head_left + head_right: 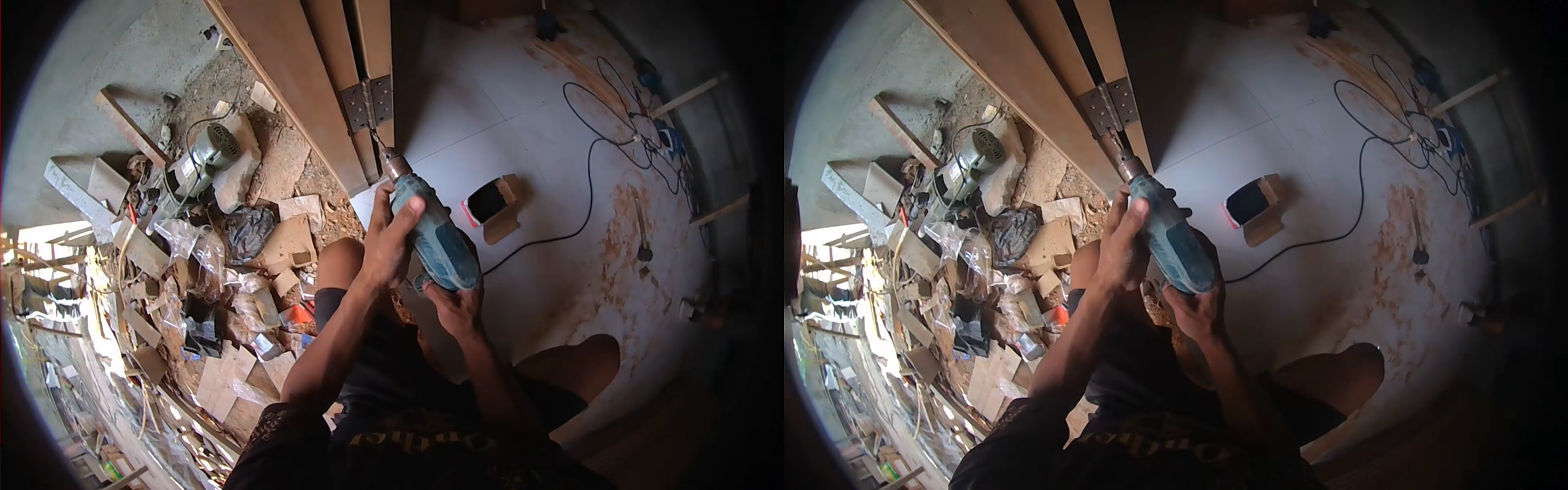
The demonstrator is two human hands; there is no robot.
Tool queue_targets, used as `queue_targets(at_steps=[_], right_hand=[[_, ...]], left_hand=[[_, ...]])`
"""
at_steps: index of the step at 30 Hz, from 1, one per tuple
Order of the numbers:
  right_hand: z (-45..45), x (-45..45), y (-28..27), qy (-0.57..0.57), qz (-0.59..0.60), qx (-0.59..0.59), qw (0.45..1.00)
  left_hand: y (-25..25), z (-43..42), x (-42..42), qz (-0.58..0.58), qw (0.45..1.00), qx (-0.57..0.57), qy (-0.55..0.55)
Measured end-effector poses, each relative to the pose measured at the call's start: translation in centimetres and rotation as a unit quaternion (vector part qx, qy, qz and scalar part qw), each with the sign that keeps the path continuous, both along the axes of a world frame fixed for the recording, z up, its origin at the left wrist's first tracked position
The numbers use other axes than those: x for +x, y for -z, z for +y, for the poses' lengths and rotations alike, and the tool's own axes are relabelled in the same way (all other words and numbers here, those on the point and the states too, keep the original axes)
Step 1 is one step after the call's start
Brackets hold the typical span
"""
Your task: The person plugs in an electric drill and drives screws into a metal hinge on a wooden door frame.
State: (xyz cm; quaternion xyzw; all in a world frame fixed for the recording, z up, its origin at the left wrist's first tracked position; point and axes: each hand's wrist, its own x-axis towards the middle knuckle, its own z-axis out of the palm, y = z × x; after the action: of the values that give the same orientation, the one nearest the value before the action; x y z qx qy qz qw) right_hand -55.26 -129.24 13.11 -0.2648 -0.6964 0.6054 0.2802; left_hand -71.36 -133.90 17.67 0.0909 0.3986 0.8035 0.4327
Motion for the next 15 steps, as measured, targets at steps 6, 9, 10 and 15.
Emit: queue_targets(at_steps=[6, 9, 10, 15], right_hand=[[-3.2, -0.2, 1.3, 0.040, -0.025, -0.014, 0.999], [-2.7, -0.2, 1.2, 0.019, -0.022, 0.023, 0.999], [-2.3, -0.5, 0.4, 0.012, 0.021, -0.036, 0.999], [-0.8, -1.0, -1.7, -0.012, 0.069, -0.106, 0.992]], left_hand=[[-1.6, 1.5, -5.1, -0.025, 0.999, 0.018, 0.016], [-1.3, 2.6, -6.7, -0.105, 0.990, 0.087, -0.037], [-1.0, 2.8, -7.3, -0.116, 0.987, 0.105, -0.032], [-1.7, 3.4, -7.8, -0.119, 0.981, 0.150, -0.021]])
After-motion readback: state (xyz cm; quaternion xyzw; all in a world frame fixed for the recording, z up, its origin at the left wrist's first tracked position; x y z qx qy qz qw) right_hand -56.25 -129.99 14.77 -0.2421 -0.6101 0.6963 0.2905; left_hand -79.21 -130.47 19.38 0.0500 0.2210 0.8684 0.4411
